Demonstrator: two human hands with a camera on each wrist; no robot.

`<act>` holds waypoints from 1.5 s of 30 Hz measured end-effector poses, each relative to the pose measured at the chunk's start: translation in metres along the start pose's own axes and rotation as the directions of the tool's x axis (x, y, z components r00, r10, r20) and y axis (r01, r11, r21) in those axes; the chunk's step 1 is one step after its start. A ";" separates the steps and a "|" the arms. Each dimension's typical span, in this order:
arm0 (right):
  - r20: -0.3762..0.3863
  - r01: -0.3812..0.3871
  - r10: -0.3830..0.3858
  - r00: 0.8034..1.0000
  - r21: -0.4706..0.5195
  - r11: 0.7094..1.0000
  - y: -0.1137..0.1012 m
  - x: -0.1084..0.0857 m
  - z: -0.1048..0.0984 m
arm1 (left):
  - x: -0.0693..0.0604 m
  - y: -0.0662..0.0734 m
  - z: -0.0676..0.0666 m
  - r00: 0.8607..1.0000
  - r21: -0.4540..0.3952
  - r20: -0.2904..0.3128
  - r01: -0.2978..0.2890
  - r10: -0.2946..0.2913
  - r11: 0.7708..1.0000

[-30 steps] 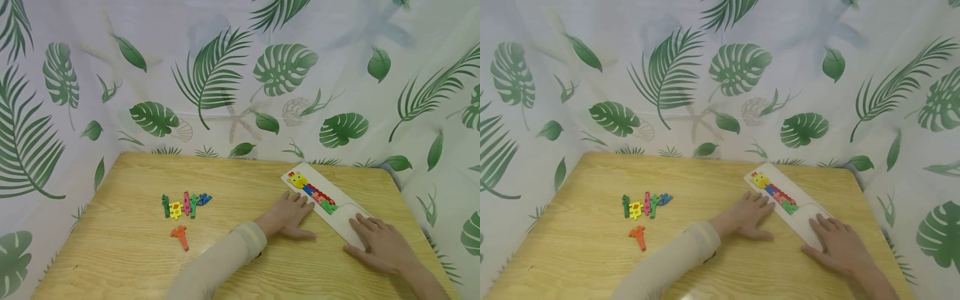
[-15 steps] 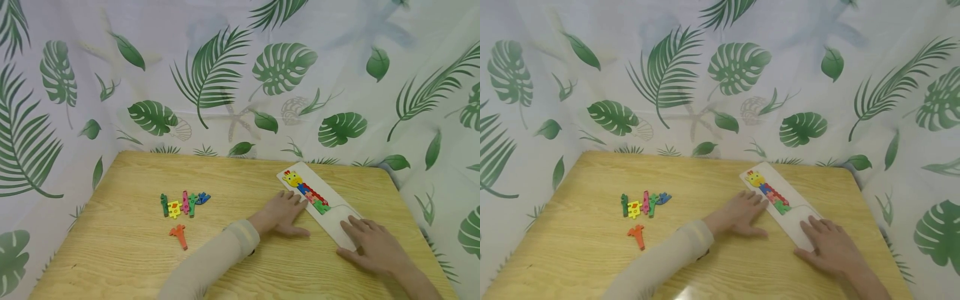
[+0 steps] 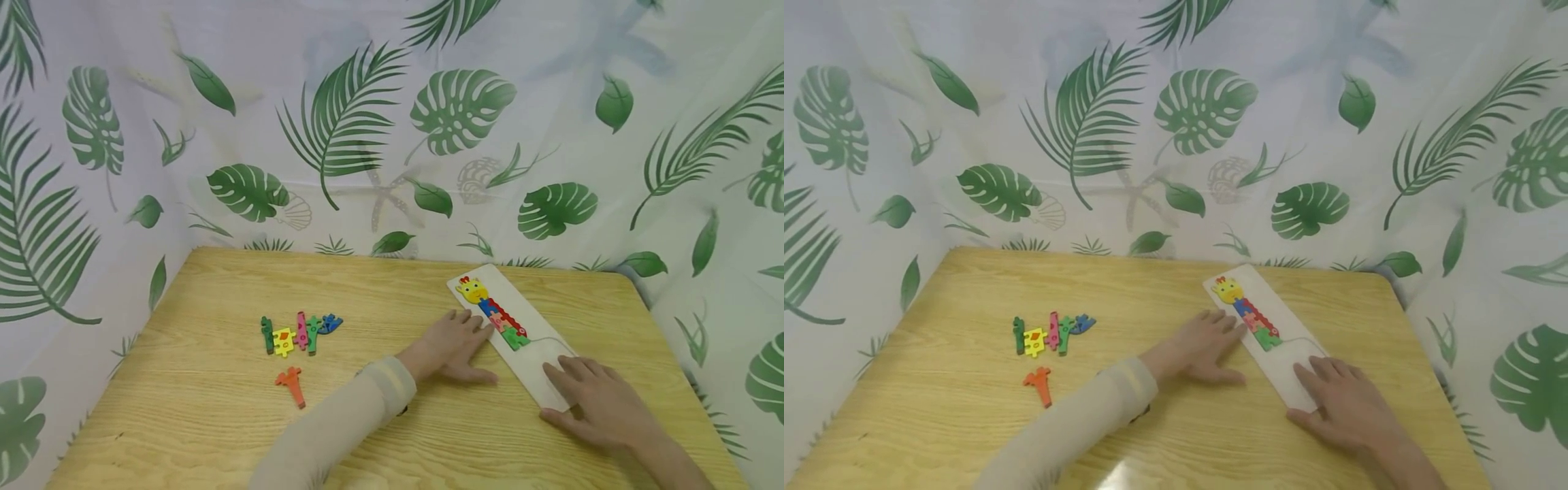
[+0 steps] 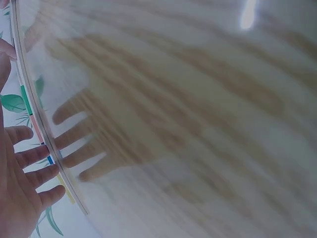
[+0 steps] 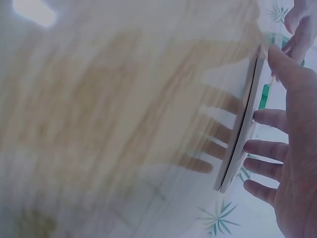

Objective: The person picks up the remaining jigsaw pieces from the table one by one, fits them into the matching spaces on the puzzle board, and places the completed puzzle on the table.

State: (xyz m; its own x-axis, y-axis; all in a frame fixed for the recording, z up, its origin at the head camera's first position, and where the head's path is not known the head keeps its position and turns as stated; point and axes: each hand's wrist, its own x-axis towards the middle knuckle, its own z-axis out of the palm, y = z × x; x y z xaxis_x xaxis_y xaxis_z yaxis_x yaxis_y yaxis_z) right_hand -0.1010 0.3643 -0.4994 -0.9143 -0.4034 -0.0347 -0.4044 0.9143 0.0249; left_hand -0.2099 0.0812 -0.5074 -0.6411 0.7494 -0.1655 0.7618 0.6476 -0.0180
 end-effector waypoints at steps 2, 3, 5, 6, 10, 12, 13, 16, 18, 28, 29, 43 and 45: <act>0.003 0.006 -0.006 1.000 0.002 1.000 -0.002 0.001 0.000 | -0.001 -0.002 0.000 1.000 -0.003 0.002 0.004 -0.004 1.000; 0.004 0.008 -0.008 1.000 0.003 1.000 -0.003 0.002 0.000 | -0.001 -0.003 0.000 1.000 -0.004 0.005 0.004 -0.004 1.000; 0.008 0.010 -0.010 1.000 0.004 1.000 -0.005 0.002 0.001 | -0.002 -0.004 -0.001 1.000 0.000 0.003 0.006 -0.006 1.000; 0.005 0.012 -0.012 1.000 0.007 1.000 -0.006 0.002 0.001 | -0.002 -0.004 0.000 1.000 -0.001 0.003 0.007 -0.007 1.000; 0.005 0.025 -0.025 1.000 0.012 1.000 -0.011 0.003 0.000 | -0.003 -0.007 0.000 1.000 0.012 0.006 0.013 -0.013 1.000; 0.010 0.027 -0.027 1.000 0.013 1.000 -0.014 0.003 -0.001 | -0.003 -0.008 0.000 1.000 0.012 0.007 0.016 -0.016 1.000; 0.017 0.026 -0.026 1.000 0.013 1.000 -0.015 0.004 -0.001 | -0.003 -0.008 0.000 1.000 0.011 0.006 0.016 -0.016 1.000; 0.029 0.028 -0.028 0.999 0.015 1.000 -0.018 0.005 -0.002 | -0.003 -0.010 0.001 1.000 0.012 -0.003 0.012 -0.012 1.000; 0.032 0.033 -0.033 0.999 0.016 0.999 -0.019 0.006 -0.001 | -0.003 -0.012 0.000 1.000 0.013 -0.009 0.008 -0.008 1.000; -0.002 0.085 -0.085 0.996 -0.009 0.996 -0.027 0.011 0.001 | -0.006 -0.016 -0.002 1.000 0.004 0.000 0.023 -0.023 1.000; -0.007 0.091 -0.091 0.996 -0.010 0.996 -0.027 0.011 0.002 | -0.007 -0.017 -0.002 1.000 0.008 0.000 0.023 -0.023 1.000; -0.010 0.122 -0.122 0.992 -0.014 0.992 -0.040 0.013 -0.001 | -0.013 -0.021 0.003 0.999 0.014 -0.030 0.019 -0.019 1.000; -0.019 0.132 -0.132 0.991 -0.015 0.991 -0.042 0.013 -0.001 | -0.015 -0.022 0.003 0.999 0.008 -0.031 0.019 -0.019 1.000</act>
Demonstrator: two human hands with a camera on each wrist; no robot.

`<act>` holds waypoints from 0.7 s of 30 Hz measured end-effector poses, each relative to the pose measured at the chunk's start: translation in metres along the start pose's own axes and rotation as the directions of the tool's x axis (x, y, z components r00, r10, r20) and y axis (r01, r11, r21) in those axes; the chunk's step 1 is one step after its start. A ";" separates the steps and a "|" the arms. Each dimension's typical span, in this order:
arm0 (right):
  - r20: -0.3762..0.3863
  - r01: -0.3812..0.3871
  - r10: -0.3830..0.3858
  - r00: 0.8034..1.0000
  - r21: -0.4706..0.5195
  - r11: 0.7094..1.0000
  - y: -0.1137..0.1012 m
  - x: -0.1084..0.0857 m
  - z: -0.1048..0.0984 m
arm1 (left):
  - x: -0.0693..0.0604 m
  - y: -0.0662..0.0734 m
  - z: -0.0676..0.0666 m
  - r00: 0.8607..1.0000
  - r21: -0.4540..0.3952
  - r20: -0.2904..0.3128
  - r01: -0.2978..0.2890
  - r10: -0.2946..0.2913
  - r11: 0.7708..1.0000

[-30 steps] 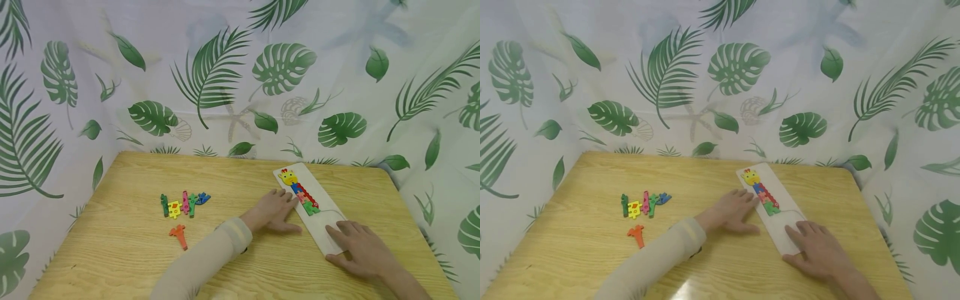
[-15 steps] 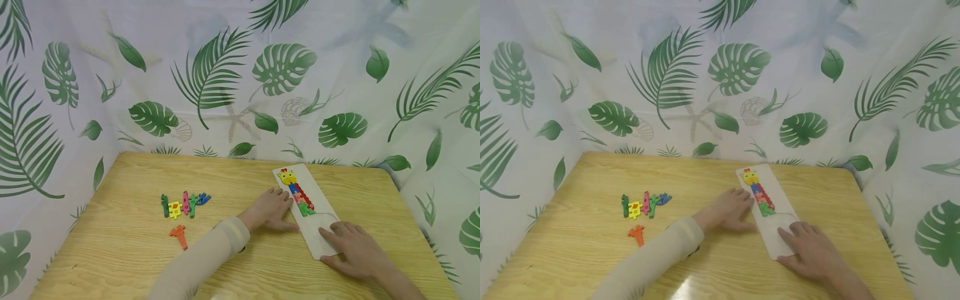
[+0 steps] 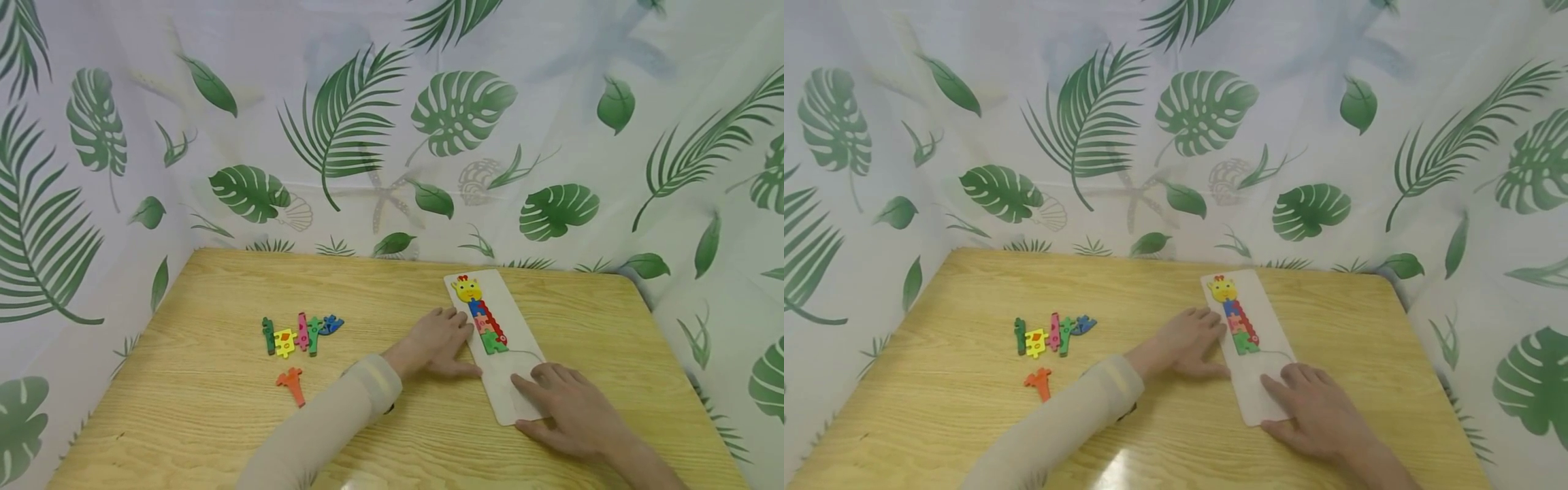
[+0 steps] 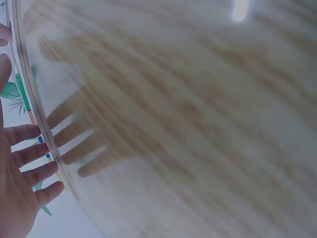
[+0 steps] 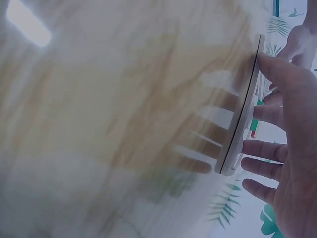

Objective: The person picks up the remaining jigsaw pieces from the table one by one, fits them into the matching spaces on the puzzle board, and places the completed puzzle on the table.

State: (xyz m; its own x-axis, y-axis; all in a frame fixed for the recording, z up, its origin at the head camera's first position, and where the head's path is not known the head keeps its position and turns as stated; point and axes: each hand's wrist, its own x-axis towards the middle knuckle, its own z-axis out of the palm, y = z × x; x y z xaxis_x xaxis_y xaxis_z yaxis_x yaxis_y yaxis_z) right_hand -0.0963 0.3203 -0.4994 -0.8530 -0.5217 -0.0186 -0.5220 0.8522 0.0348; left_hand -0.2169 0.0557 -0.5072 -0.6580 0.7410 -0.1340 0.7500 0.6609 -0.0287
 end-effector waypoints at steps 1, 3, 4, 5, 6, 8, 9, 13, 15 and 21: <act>-0.001 0.002 -0.002 1.000 -0.003 1.000 -0.001 0.001 0.000 | -0.001 0.000 -0.001 1.000 -0.001 0.001 0.000 0.000 1.000; -0.002 0.002 -0.002 1.000 -0.008 1.000 -0.002 0.002 0.000 | -0.002 -0.001 -0.002 1.000 -0.002 0.004 0.001 -0.001 1.000; -0.002 0.003 -0.003 1.000 -0.009 1.000 -0.003 0.002 0.001 | -0.002 -0.002 -0.002 1.000 -0.001 0.005 0.002 -0.002 1.000; -0.005 0.004 -0.004 1.000 -0.011 1.000 -0.004 0.003 0.001 | -0.003 -0.002 -0.003 1.000 0.001 0.006 0.001 -0.001 1.000; -0.008 0.002 -0.002 1.000 -0.015 1.000 -0.006 0.003 0.001 | -0.004 -0.003 -0.004 1.000 0.003 0.006 0.002 -0.002 1.000; -0.014 0.000 0.000 1.000 -0.021 1.000 -0.009 0.003 0.002 | -0.005 -0.003 -0.004 1.000 0.001 0.003 0.002 -0.002 1.000; -0.018 -0.003 0.003 1.000 -0.024 1.000 -0.010 0.004 0.003 | -0.005 -0.003 -0.004 1.000 0.000 0.000 0.003 -0.003 1.000; -0.021 -0.005 0.004 1.000 -0.037 0.999 -0.017 0.006 0.004 | -0.007 -0.004 -0.003 1.000 -0.002 -0.003 0.009 -0.009 1.000; -0.019 -0.010 0.009 1.000 -0.048 0.999 -0.020 0.007 0.004 | -0.008 -0.005 -0.002 1.000 0.002 -0.004 0.010 -0.010 1.000; -0.031 -0.004 0.001 1.000 -0.077 0.997 -0.026 0.012 0.005 | -0.010 -0.007 0.001 1.000 0.016 -0.018 0.008 -0.008 1.000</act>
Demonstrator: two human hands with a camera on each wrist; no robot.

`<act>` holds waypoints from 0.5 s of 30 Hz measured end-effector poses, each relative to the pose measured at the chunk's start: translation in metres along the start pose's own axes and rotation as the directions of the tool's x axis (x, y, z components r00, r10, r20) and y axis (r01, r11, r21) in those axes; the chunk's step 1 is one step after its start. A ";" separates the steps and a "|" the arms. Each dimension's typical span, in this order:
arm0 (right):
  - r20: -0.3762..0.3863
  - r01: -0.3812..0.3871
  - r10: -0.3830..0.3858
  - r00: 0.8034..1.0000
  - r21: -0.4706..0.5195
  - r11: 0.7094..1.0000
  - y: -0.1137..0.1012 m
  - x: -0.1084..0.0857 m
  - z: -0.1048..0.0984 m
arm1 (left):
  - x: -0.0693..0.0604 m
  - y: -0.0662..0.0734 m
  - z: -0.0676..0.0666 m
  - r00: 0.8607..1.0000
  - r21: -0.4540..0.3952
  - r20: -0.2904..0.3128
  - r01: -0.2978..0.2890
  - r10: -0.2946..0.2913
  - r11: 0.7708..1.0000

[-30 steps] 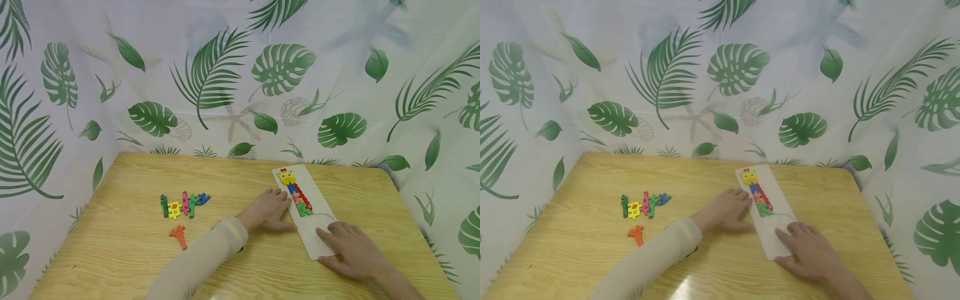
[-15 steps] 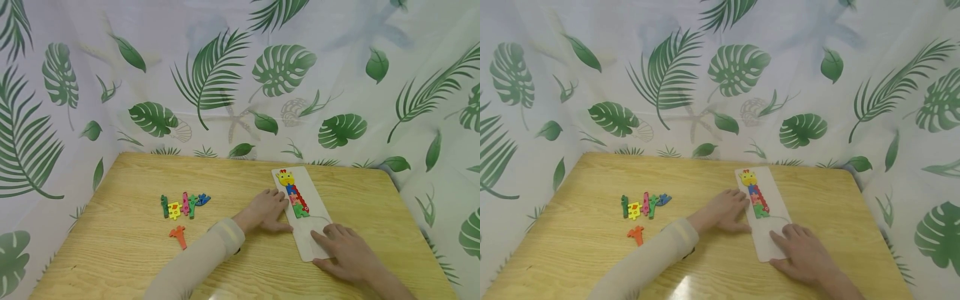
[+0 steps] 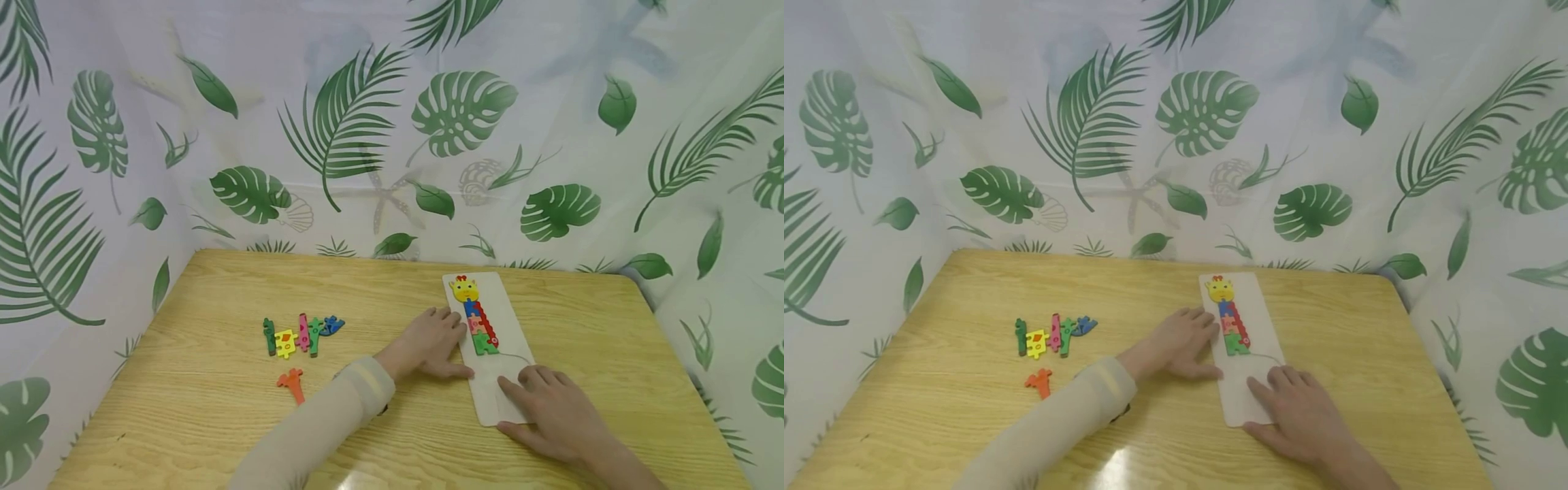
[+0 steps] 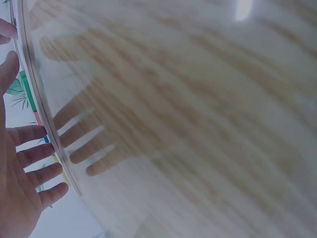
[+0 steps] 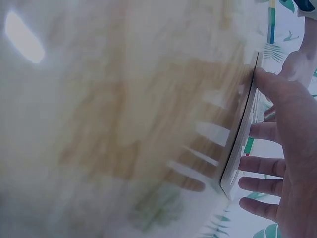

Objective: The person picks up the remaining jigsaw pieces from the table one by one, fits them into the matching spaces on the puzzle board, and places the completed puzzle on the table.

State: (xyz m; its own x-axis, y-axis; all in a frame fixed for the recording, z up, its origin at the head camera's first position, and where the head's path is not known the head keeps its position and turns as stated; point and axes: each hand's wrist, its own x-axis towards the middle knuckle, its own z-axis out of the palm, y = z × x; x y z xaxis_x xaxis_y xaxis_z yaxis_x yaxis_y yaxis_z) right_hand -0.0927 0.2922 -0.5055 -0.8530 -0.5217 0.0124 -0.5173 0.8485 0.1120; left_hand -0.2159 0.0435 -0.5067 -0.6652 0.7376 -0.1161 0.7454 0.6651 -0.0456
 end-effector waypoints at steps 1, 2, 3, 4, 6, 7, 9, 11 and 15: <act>-0.005 0.004 -0.004 1.000 -0.002 1.000 0.000 0.001 0.000 | 0.000 0.000 0.000 1.000 0.004 -0.002 0.000 0.000 1.000; -0.011 0.006 -0.006 1.000 -0.004 1.000 -0.001 0.001 0.001 | -0.001 0.000 0.000 1.000 0.006 -0.004 -0.001 0.001 1.000; -0.015 0.008 -0.008 1.000 -0.007 1.000 -0.002 0.002 0.001 | -0.001 -0.001 0.000 1.000 0.005 -0.005 -0.001 0.001 1.000; -0.016 0.009 -0.009 1.000 -0.008 1.000 -0.002 0.002 0.002 | -0.001 -0.001 0.000 1.000 0.005 -0.006 -0.001 0.001 1.000; -0.019 0.008 -0.008 1.000 -0.010 1.000 -0.004 0.003 0.003 | -0.002 -0.002 0.000 1.000 0.003 -0.006 0.000 0.000 1.000; -0.019 0.007 -0.008 1.000 -0.010 1.000 -0.005 0.003 0.002 | -0.002 -0.002 0.000 1.000 0.003 -0.006 0.000 0.000 1.000; -0.015 0.003 -0.004 1.000 -0.014 1.000 -0.008 0.004 0.002 | -0.003 -0.003 0.000 1.000 -0.002 -0.005 0.002 -0.002 1.000; -0.014 0.007 -0.007 1.000 -0.014 1.000 -0.010 0.006 0.001 | -0.004 -0.004 0.001 1.000 -0.003 -0.001 0.006 -0.006 1.000; -0.012 0.023 -0.023 1.000 -0.016 1.000 -0.013 0.007 -0.003 | -0.005 -0.005 0.002 1.000 -0.001 0.004 0.007 -0.007 1.000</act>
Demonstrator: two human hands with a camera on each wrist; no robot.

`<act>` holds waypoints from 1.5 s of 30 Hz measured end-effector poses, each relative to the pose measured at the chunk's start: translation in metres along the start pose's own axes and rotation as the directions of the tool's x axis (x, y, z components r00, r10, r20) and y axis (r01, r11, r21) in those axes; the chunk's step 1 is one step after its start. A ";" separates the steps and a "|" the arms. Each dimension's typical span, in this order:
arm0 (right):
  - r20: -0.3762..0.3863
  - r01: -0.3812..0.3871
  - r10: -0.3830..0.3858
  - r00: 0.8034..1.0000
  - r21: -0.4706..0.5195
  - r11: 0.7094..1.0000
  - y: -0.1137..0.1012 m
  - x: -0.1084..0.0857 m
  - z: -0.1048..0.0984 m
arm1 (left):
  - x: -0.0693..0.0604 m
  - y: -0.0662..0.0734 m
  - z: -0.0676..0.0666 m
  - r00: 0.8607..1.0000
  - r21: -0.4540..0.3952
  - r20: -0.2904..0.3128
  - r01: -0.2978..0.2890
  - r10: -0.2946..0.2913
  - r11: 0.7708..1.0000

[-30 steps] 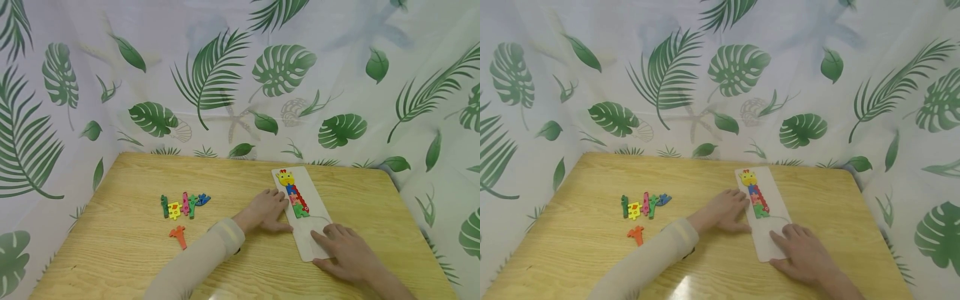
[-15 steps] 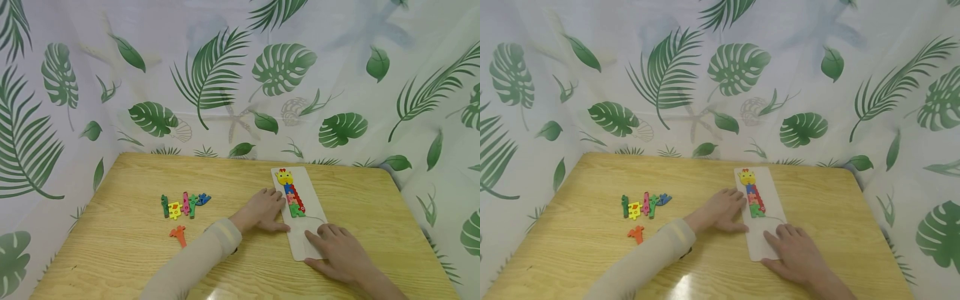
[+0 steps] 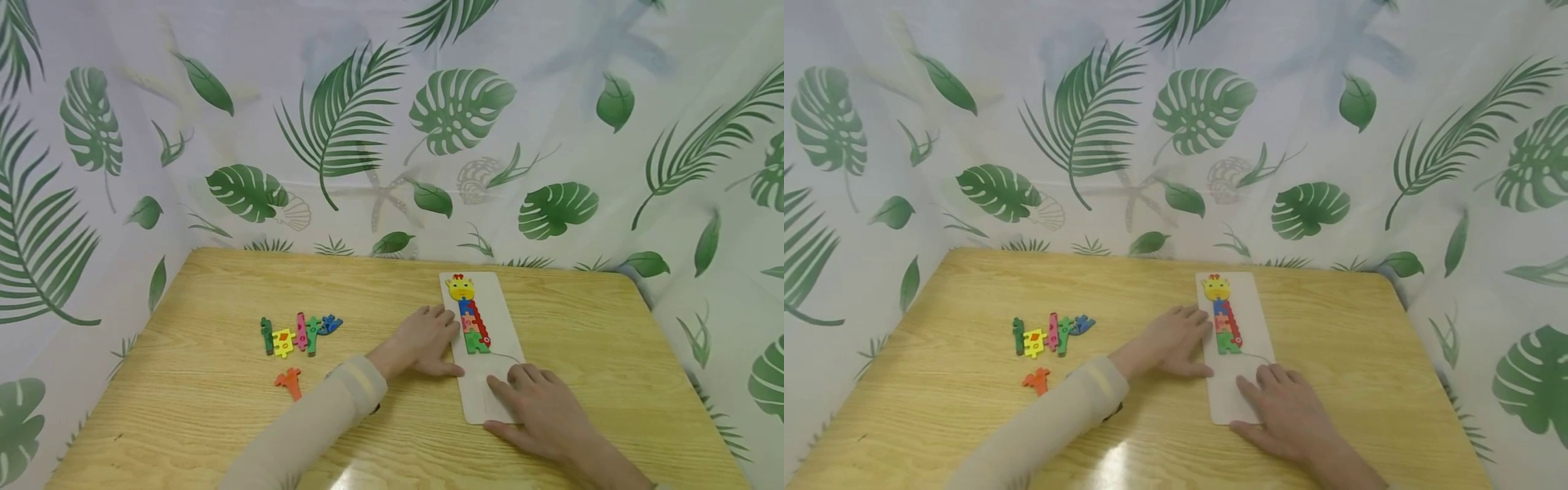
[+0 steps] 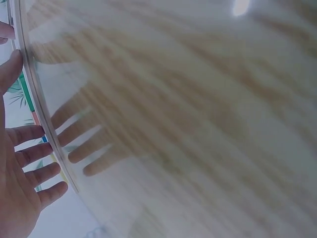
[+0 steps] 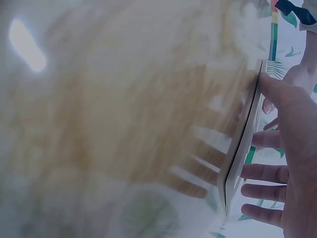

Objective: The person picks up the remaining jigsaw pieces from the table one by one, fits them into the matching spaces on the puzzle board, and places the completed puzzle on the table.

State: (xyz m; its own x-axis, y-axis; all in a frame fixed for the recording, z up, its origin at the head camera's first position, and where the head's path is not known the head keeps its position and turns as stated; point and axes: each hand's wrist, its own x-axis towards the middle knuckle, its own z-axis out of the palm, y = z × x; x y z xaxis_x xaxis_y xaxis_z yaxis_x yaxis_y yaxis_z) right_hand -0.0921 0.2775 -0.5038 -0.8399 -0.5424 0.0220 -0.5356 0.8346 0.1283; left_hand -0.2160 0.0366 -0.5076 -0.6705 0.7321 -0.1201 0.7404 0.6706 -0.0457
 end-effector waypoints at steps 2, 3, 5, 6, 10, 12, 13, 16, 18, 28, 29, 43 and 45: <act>0.003 0.008 -0.008 1.000 0.004 1.000 0.000 0.001 -0.002 | -0.001 -0.001 0.001 1.000 -0.002 0.000 0.000 0.000 1.000; 0.008 0.010 -0.010 1.000 0.008 1.000 0.000 0.002 -0.002 | -0.001 -0.002 0.002 1.000 -0.003 -0.002 0.000 0.000 1.000; 0.020 0.018 -0.019 1.000 0.019 1.000 0.001 0.003 -0.002 | -0.003 -0.003 0.002 1.000 -0.004 -0.001 0.000 0.000 1.000; 0.023 0.023 -0.023 0.999 0.023 0.999 0.001 0.003 -0.002 | -0.004 -0.003 0.002 1.000 -0.005 -0.001 0.001 -0.001 1.000; 0.045 0.028 -0.031 0.998 0.051 0.998 0.008 0.005 0.001 | -0.007 -0.003 0.002 1.000 0.002 0.008 0.004 -0.004 1.000; 0.050 0.022 -0.025 0.998 0.062 0.998 0.013 0.007 0.004 | -0.008 -0.003 0.001 1.000 0.000 0.012 0.007 -0.007 1.000; 0.049 0.022 -0.025 0.998 0.070 0.997 0.016 0.007 0.005 | -0.009 -0.003 0.001 1.000 -0.001 0.015 0.008 -0.008 1.000; 0.034 0.023 -0.025 0.999 0.071 0.997 0.024 0.010 0.008 | -0.011 -0.003 -0.001 1.000 -0.004 0.017 0.009 -0.009 1.000; 0.020 0.025 -0.027 0.999 0.074 0.997 0.030 0.011 0.009 | -0.012 -0.002 -0.001 1.000 -0.004 0.016 0.006 -0.006 1.000; 0.042 -0.018 0.015 0.999 0.080 0.997 0.051 0.020 0.013 | -0.017 -0.005 0.002 1.000 0.000 0.011 -0.012 0.012 1.000; 0.042 -0.019 0.015 0.999 0.083 0.996 0.053 0.021 0.013 | -0.018 -0.005 0.002 1.000 0.002 0.011 -0.013 0.013 1.000; 0.099 -0.015 0.006 0.995 0.093 0.996 0.055 0.030 0.015 | -0.029 -0.008 0.003 1.000 -0.009 0.021 -0.010 0.010 1.000; 0.090 -0.010 0.003 0.996 0.084 0.996 0.052 0.031 0.014 | -0.030 -0.009 0.004 1.000 0.000 0.018 -0.010 0.010 1.000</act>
State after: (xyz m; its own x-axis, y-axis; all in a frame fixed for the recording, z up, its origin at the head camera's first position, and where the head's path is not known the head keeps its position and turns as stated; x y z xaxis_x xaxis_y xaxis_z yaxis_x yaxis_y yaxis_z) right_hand -0.1467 0.3056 -0.5102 -0.8457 -0.5294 -0.0671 -0.5326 0.8452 0.0441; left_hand -0.2028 0.0082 -0.5081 -0.6621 0.7365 -0.1386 0.7471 0.6632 -0.0448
